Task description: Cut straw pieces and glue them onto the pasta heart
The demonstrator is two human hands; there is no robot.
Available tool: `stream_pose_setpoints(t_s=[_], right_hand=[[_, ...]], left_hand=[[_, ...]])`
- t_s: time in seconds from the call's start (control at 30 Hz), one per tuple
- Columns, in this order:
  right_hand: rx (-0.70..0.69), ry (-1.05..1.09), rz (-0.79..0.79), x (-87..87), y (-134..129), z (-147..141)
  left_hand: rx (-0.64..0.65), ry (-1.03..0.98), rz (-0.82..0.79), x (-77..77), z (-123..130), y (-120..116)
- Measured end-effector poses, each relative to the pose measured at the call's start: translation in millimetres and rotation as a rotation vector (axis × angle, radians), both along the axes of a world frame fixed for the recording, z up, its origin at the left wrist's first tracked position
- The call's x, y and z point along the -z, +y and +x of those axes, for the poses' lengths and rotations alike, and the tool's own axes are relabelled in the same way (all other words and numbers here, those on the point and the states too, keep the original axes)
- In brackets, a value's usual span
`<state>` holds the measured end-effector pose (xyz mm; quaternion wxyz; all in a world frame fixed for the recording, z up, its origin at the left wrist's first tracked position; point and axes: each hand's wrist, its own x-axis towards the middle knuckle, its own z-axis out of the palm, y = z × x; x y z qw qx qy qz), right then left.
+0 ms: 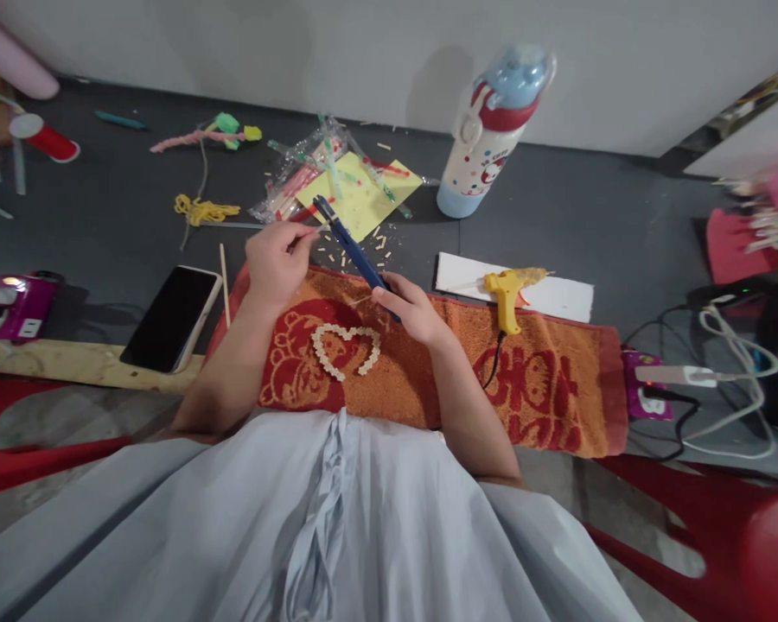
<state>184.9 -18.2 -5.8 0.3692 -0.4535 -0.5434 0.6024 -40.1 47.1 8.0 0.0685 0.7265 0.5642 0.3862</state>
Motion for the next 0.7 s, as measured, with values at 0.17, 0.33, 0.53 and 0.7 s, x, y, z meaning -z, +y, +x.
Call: stream_pose_setpoints(t_s=[0.17, 0.33, 0.53, 0.7], right_hand=[[-0.003, -0.037, 0.004, -3.7, 0.6, 2.8], [-0.017, -0.059, 0.035, -5.4, 3.2, 6.5], [-0.024, -0.072, 0.032, -5.5, 2.8, 6.8], [-0.008, -0.114, 0.034, -8.1, 1.0, 4.7]], left_hand=[[0.028, -0.047, -0.036, -3.4, -0.6, -1.7], [0.048, -0.075, -0.061, -6.9, 2.5, -6.7], [0.039, -0.063, -0.032, -7.7, 2.3, -7.0], [0.035, -0.096, -0.024, -4.0, 1.1, -5.0]])
